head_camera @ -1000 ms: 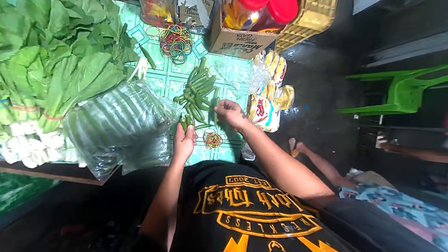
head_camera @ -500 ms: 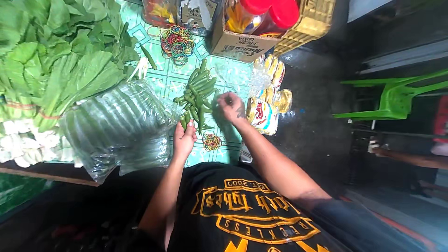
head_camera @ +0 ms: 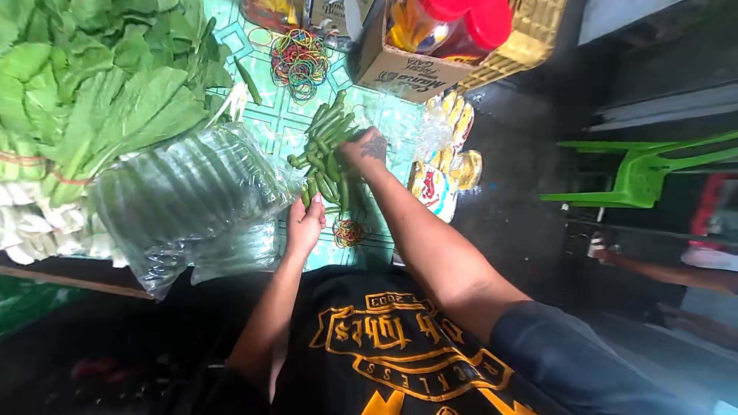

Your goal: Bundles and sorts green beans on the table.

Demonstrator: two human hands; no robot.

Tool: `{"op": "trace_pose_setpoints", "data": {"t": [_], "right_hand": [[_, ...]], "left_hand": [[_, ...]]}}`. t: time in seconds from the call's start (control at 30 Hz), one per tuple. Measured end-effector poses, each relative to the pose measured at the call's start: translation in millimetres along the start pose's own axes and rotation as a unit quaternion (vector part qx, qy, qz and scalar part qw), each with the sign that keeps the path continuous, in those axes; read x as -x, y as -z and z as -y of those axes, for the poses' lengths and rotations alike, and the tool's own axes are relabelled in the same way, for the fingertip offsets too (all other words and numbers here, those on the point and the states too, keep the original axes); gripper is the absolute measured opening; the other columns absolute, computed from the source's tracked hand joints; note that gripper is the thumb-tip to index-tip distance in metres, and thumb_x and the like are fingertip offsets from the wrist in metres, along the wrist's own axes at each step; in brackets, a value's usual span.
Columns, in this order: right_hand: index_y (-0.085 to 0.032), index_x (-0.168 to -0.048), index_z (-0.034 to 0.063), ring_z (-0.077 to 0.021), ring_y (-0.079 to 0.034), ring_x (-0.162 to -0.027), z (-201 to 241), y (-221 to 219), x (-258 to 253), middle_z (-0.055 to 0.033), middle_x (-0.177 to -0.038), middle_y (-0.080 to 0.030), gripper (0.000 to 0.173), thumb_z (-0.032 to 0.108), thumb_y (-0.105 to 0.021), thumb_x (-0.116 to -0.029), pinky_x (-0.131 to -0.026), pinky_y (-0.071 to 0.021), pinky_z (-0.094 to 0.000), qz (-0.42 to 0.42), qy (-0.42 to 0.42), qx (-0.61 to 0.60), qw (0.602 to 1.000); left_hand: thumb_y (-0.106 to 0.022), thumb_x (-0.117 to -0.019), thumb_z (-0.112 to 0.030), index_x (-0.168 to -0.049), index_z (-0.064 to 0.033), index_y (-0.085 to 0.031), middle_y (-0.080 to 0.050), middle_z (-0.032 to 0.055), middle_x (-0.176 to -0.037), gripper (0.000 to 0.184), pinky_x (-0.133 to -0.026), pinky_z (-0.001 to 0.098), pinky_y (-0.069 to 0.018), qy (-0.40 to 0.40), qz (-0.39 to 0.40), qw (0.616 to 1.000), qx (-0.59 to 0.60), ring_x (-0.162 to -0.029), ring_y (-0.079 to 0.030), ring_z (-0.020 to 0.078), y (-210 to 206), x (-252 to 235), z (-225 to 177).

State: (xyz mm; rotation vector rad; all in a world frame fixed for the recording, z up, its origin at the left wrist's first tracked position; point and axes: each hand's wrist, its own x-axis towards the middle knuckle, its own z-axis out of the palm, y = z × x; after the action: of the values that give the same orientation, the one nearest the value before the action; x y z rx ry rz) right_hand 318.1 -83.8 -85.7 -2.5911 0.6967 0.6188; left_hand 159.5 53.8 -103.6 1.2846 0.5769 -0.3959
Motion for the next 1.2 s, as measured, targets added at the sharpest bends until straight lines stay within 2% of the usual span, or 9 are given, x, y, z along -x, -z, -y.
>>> {"op": "trace_pose_setpoints", "data": {"t": [0.27, 0.37, 0.47, 0.57, 0.63, 0.8, 0.93, 1.03, 1.2], "right_hand": [[-0.070, -0.114, 0.0074, -0.0335, -0.066, -0.111, -6, 0, -4, -0.0163, -0.114, -0.070, 0.047, 0.040, -0.076, -0.0808, -0.093, -0.0516, -0.0589, -0.014, -0.033, -0.113, 0.993], [-0.068, -0.106, 0.0092, -0.0249, -0.066, -0.084, -30, -2, -17, -0.0087, -0.090, -0.068, 0.037, 0.031, -0.077, -0.0773, -0.074, -0.0542, -0.0500, -0.069, 0.047, -0.230, 0.970], [-0.064, -0.108, 0.0059, -0.0142, -0.061, -0.066, -46, 22, -1, -0.0028, -0.081, -0.063, 0.033, 0.015, -0.070, -0.0776, -0.056, -0.0539, -0.0352, 0.007, 0.223, -0.354, 0.908], [-0.061, -0.113, 0.0037, -0.0129, -0.065, -0.072, -48, 50, 52, -0.0047, -0.090, -0.066, 0.041, 0.010, -0.069, -0.0739, -0.060, -0.0572, -0.0315, 0.079, 0.361, -0.314, 0.874], [-0.060, -0.115, 0.0035, -0.0148, -0.068, -0.074, -51, 53, 84, -0.0067, -0.093, -0.067, 0.042, 0.012, -0.070, -0.0756, -0.059, -0.0603, -0.0334, 0.055, 0.398, -0.261, 0.878], [-0.070, -0.123, 0.0086, -0.0127, -0.070, -0.096, -66, 34, 103, -0.0032, -0.108, -0.074, 0.034, 0.025, -0.069, -0.0936, -0.082, -0.0603, -0.0335, -0.082, 0.394, -0.165, 0.900], [-0.077, -0.117, 0.0094, -0.0126, -0.068, -0.096, -80, 27, 112, -0.0026, -0.107, -0.076, 0.028, 0.023, -0.076, -0.0922, -0.084, -0.0567, -0.0312, -0.112, 0.404, -0.213, 0.883], [-0.078, -0.111, 0.0073, -0.0100, -0.069, -0.082, -85, 20, 117, -0.0047, -0.106, -0.074, 0.026, 0.017, -0.081, -0.0879, -0.072, -0.0601, -0.0265, -0.066, 0.369, -0.321, 0.870], [-0.076, -0.115, 0.0035, -0.0126, -0.067, -0.088, -92, 19, 125, -0.0075, -0.112, -0.068, 0.020, 0.008, -0.066, -0.0987, -0.077, -0.0612, -0.0277, 0.068, 0.345, -0.427, 0.833]], "left_hand": [[-0.049, -0.1096, -0.027, -0.127, -0.0065, -0.054, -0.063, 0.0049, -0.084, 0.027, -0.060, 0.0302, -0.0582, 0.002, 0.005, 1.000, -0.015, -0.064, -0.063, 0.0145, 1, -6, -7], [-0.050, -0.1094, -0.027, -0.127, -0.0080, -0.054, -0.063, 0.0044, -0.085, 0.026, -0.062, 0.0298, -0.0577, 0.002, 0.008, 1.000, -0.003, -0.065, -0.063, 0.0140, 3, -4, -14], [-0.043, -0.1109, -0.029, -0.130, -0.0075, -0.051, -0.064, 0.0054, -0.089, 0.030, -0.068, 0.0335, -0.0599, -0.033, 0.043, 0.998, 0.038, -0.071, -0.065, 0.0156, -1, -3, -21], [-0.037, -0.1107, -0.038, -0.146, -0.0087, -0.040, -0.064, 0.0072, -0.109, 0.046, -0.084, 0.0397, -0.0597, -0.075, 0.087, 0.992, 0.052, -0.092, -0.067, 0.0176, -15, 1, -28], [-0.035, -0.1106, -0.042, -0.159, -0.0123, -0.029, -0.056, 0.0090, -0.141, 0.057, -0.105, 0.0439, -0.0520, -0.092, 0.119, 0.987, 0.053, -0.124, -0.059, 0.0169, -28, 5, -31], [-0.033, -0.1114, -0.038, -0.159, -0.0164, -0.032, -0.050, 0.0087, -0.150, 0.053, -0.107, 0.0478, -0.0497, -0.066, 0.110, 0.986, 0.107, -0.133, -0.053, 0.0195, -52, 4, -27], [-0.032, -0.1113, -0.039, -0.156, -0.0160, -0.036, -0.055, 0.0060, -0.142, 0.050, -0.100, 0.0422, -0.0535, -0.076, 0.142, 0.984, 0.073, -0.125, -0.058, 0.0143, -43, 16, -21], [-0.034, -0.1105, -0.042, -0.153, -0.0149, -0.038, -0.059, 0.0061, -0.135, 0.051, -0.096, 0.0423, -0.0563, -0.081, 0.191, 0.975, 0.076, -0.118, -0.062, 0.0156, -33, 22, -19], [-0.043, -0.1070, -0.048, -0.134, -0.0173, -0.052, -0.066, 0.0062, -0.099, 0.042, -0.066, 0.0345, -0.0604, -0.015, 0.295, 0.932, 0.211, -0.077, -0.067, 0.0171, -18, 34, -17]]}}
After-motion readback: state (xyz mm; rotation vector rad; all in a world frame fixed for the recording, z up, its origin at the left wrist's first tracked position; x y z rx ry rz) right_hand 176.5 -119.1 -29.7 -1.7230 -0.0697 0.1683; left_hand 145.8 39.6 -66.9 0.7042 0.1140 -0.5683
